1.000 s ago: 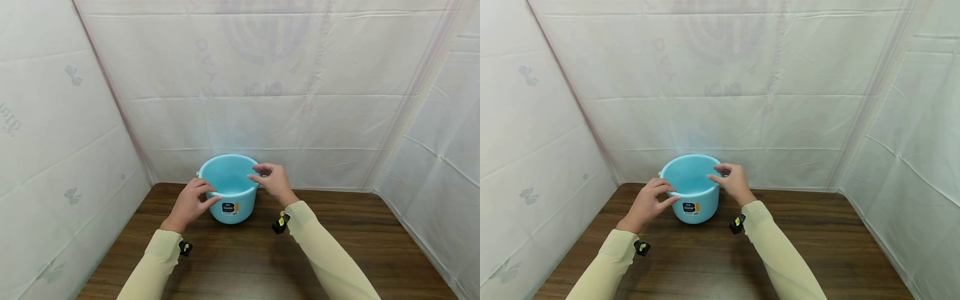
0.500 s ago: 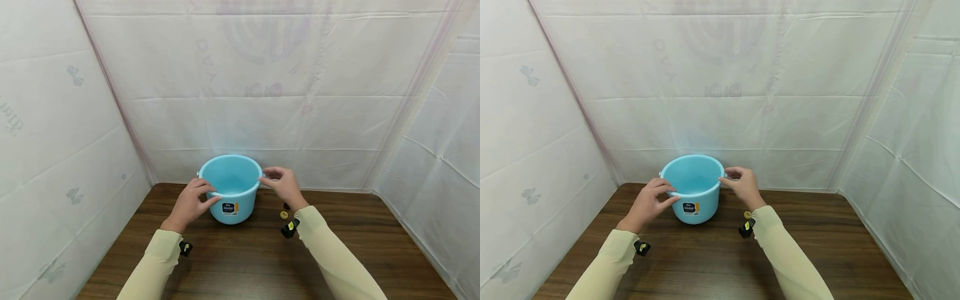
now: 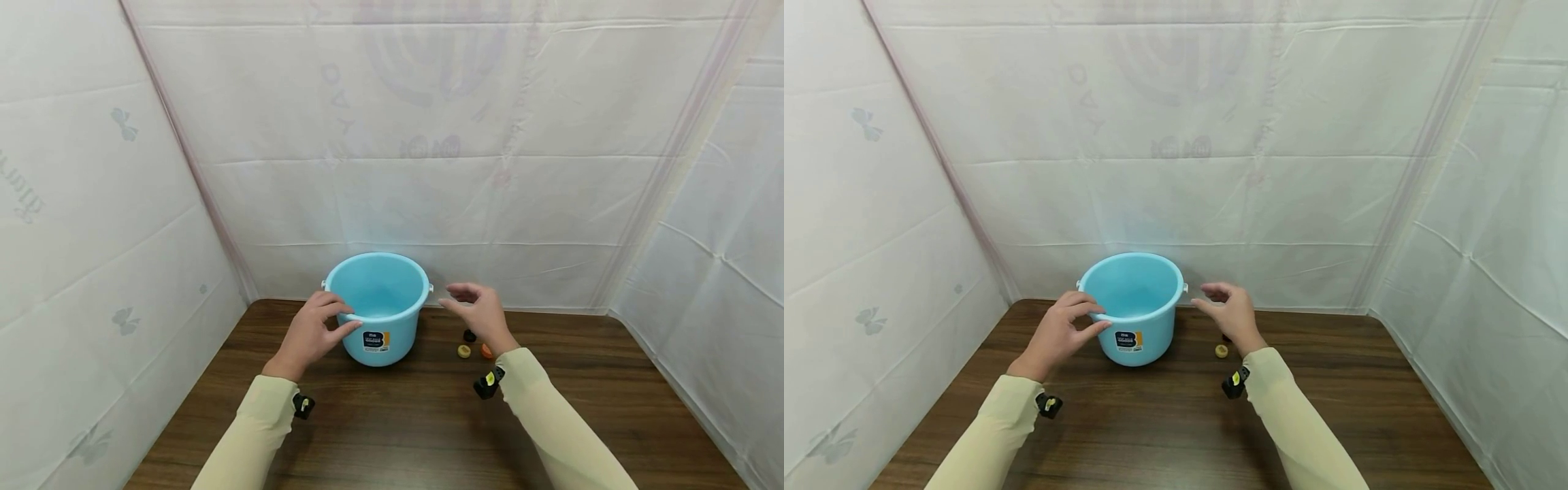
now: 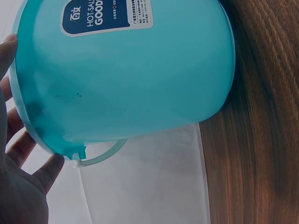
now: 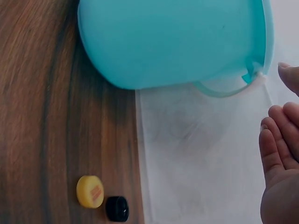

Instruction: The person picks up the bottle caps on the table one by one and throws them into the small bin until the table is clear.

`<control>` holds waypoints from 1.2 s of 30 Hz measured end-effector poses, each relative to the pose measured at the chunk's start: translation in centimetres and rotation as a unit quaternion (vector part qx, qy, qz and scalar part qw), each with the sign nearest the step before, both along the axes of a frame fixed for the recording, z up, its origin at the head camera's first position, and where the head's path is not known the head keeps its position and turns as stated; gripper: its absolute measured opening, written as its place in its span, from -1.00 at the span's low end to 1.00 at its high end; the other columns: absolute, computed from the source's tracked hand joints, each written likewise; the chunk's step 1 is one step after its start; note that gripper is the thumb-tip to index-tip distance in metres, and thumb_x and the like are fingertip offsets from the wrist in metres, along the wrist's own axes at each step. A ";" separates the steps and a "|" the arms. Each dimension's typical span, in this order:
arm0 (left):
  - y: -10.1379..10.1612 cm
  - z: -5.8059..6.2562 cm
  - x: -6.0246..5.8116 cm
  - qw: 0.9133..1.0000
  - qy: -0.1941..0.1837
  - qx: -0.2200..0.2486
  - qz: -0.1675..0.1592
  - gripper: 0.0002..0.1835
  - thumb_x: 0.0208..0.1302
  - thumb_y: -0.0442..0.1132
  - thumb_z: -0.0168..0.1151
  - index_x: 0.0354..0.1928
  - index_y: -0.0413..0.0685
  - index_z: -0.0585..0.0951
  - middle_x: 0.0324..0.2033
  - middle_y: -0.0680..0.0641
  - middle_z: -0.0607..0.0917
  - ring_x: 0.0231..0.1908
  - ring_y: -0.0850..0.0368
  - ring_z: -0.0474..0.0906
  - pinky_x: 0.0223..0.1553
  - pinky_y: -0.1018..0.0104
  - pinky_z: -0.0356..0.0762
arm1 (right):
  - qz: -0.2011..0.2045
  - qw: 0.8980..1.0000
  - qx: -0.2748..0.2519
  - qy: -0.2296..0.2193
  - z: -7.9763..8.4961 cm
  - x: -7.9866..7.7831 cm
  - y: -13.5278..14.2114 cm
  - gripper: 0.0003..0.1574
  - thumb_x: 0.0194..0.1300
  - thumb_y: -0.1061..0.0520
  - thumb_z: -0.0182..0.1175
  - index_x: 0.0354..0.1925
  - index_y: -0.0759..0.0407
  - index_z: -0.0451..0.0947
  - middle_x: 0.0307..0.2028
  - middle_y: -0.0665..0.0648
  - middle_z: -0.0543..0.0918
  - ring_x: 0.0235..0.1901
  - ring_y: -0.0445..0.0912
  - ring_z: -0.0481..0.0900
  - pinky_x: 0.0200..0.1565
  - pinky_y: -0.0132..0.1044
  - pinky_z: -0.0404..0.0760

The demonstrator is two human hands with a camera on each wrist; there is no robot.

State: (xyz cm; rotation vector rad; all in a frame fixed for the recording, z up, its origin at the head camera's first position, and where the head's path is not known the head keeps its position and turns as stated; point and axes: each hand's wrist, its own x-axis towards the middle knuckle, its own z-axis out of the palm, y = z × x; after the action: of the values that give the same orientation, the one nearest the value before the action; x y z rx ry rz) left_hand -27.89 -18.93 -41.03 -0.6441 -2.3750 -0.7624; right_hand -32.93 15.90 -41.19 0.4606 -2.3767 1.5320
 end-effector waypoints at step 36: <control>0.1 0.1 0.0 1.000 -0.006 -0.002 0.000 -0.76 0.15 -0.01 0.57 -0.22 0.07 0.78 -0.19 0.05 0.70 -0.01 0.09 0.51 -0.04 0.05 0.65 | -0.066 0.996 0.032 -0.056 -7.1 1.1 6.2 -0.35 0.19 -0.17 0.51 0.13 0.13 0.69 0.10 0.28 0.72 0.06 0.11 0.71 0.09 0.01 0.69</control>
State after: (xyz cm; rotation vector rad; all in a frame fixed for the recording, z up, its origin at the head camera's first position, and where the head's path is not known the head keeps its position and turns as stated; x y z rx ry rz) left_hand -27.86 -18.84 -40.89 -0.6427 -2.3876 -0.7636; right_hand -31.79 22.07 -48.26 0.2313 -2.4912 1.4634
